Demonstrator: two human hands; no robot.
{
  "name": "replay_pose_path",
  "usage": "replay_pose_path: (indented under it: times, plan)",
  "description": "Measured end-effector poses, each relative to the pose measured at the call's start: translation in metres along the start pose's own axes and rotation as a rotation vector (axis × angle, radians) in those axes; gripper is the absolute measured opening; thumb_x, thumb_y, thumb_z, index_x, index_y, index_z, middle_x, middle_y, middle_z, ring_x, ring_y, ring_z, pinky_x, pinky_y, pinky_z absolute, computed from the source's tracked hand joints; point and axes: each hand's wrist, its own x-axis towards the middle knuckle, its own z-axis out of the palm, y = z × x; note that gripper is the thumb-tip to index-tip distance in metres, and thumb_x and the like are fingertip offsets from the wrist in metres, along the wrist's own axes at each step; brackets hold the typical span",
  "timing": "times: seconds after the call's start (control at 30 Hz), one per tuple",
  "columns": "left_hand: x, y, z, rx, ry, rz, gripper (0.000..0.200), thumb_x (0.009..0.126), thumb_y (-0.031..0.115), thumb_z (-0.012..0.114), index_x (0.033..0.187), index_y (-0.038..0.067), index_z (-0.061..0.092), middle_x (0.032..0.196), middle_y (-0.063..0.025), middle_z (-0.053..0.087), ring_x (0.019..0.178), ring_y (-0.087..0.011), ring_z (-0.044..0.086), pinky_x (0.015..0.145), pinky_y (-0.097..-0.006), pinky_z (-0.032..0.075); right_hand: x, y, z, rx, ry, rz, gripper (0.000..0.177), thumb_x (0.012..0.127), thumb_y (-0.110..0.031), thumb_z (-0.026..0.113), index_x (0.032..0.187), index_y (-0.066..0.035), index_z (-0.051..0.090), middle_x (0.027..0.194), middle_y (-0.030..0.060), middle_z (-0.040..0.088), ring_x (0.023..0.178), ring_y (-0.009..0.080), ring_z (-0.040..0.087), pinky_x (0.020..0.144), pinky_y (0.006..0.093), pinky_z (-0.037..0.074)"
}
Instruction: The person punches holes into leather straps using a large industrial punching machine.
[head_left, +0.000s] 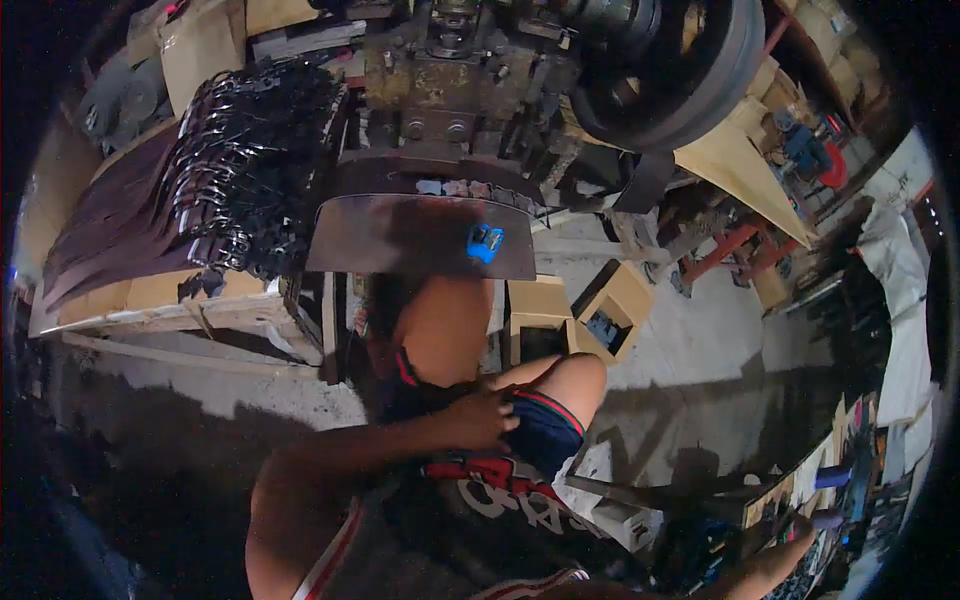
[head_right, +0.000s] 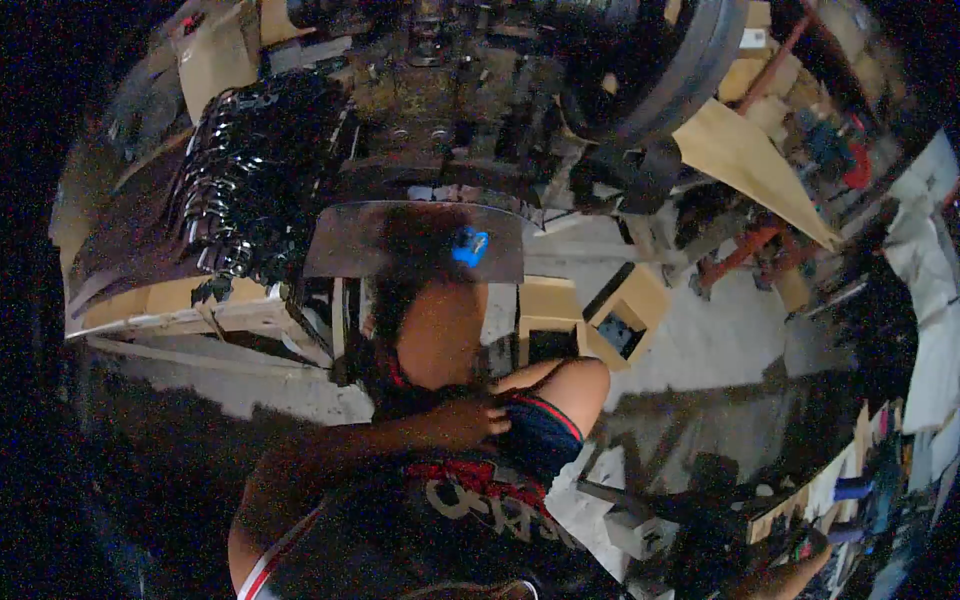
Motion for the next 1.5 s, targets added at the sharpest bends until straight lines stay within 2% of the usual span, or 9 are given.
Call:
replay_pose_path:
  times: [0.1,0.27,0.4,0.6,0.8,0.97,1.07,1.3,1.5]
  plan:
    - [0.024,-0.018,0.01,-0.244,-0.208,-0.017,0.058,0.079,0.046,0.065,0.12,0.005,0.057,0.126,-0.0148,0.054,0.128,-0.0337,0.041,0.104,-0.0606,0.024,0.016,0.014,0.001,-0.057,0.032,0.059,0.043,0.092,-0.038,0.05,0.115,-0.002,0.054,0.119,0.0103,0.054,0.107,0.0237,0.05,0.092,0.0359,0.04]
    - [-0.009,-0.037,-0.058,0.339,0.323,-0.172,0.059,0.078,0.039,0.068,0.124,0.005,0.055,0.13,-0.0161,0.05,0.131,-0.0354,0.036,0.107,-0.0506,0.031,0.036,0.042,-0.002,-0.163,0.039,0.1,0.044,0.093,-0.038,0.051,0.116,-0.001,0.054,0.119,0.0111,0.054,0.107,0.024,0.05,0.092,0.036,0.04]
    - [-0.046,-0.052,-0.066,0.257,0.631,-0.198,0.06,0.076,0.039,0.07,0.123,0.005,0.055,0.137,-0.019,0.044,0.133,-0.0375,0.033,0.111,-0.0518,0.026,0.053,0.063,-0.007,-0.219,0.044,0.126,0.044,0.093,-0.038,0.051,0.116,-0.001,0.054,0.12,0.0116,0.054,0.107,0.0243,0.051,0.092,0.0361,0.041]
    - [-0.082,-0.023,-0.074,0.069,0.439,-0.211,0.048,0.075,0.031,0.071,0.114,0.004,0.061,0.139,-0.0184,0.042,0.132,-0.039,0.033,0.105,-0.0525,0.035,0.084,0.1,-0.024,-0.319,0.053,0.183,0.045,0.093,-0.038,0.052,0.117,0.0,0.053,0.12,0.0125,0.055,0.107,0.0247,0.051,0.092,0.0362,0.041]
    - [-0.095,-0.029,-0.076,0.132,0.228,-0.123,0.027,0.075,0.016,0.065,0.099,0.005,0.064,0.112,-0.014,0.06,0.104,-0.0323,0.058,0.086,-0.0463,0.048,0.118,0.141,-0.031,-0.432,0.034,0.234,0.046,0.093,-0.038,0.052,0.118,0.001,0.053,0.121,0.0134,0.055,0.107,0.0251,0.052,0.092,0.0363,0.041]
    - [-0.033,-0.073,-0.089,0.219,0.598,-0.061,0.02,0.075,0.014,0.061,0.094,0.007,0.063,0.094,-0.0112,0.063,0.092,-0.031,0.062,0.08,-0.0449,0.048,0.138,0.183,-0.029,-0.534,-0.009,0.285,0.047,0.093,-0.038,0.052,0.118,0.001,0.053,0.121,0.0141,0.055,0.107,0.0255,0.052,0.092,0.0364,0.041]
    - [-0.006,-0.052,-0.102,0.33,0.302,-0.113,0.023,0.075,0.016,0.062,0.096,0.006,0.062,0.091,-0.0112,0.062,0.091,-0.0314,0.062,0.081,-0.0454,0.048,0.143,0.203,-0.03,-0.578,-0.035,0.304,0.047,0.093,-0.038,0.053,0.119,0.002,0.052,0.121,0.0146,0.056,0.107,0.0257,0.053,0.093,0.0364,0.041]
    - [0.002,-0.036,-0.117,0.113,0.115,0.095,0.047,0.082,0.039,0.062,0.115,0.006,0.058,0.122,-0.0223,0.055,0.11,-0.0415,0.055,0.094,-0.0514,0.044,0.167,0.222,-0.029,-0.685,-0.083,0.304,0.048,0.093,-0.038,0.053,0.12,0.002,0.052,0.122,0.0156,0.056,0.107,0.0262,0.053,0.093,0.0365,0.041]
    - [-0.05,-0.055,-0.159,0.04,0.369,-0.062,0.04,0.082,0.031,0.065,0.113,0.007,0.062,0.115,-0.0167,0.061,0.107,-0.0382,0.058,0.09,-0.0478,0.048,0.2,0.221,-0.03,-0.806,-0.108,0.257,0.049,0.093,-0.038,0.053,0.12,0.003,0.051,0.122,0.0165,0.056,0.107,0.0266,0.054,0.093,0.0366,0.041]
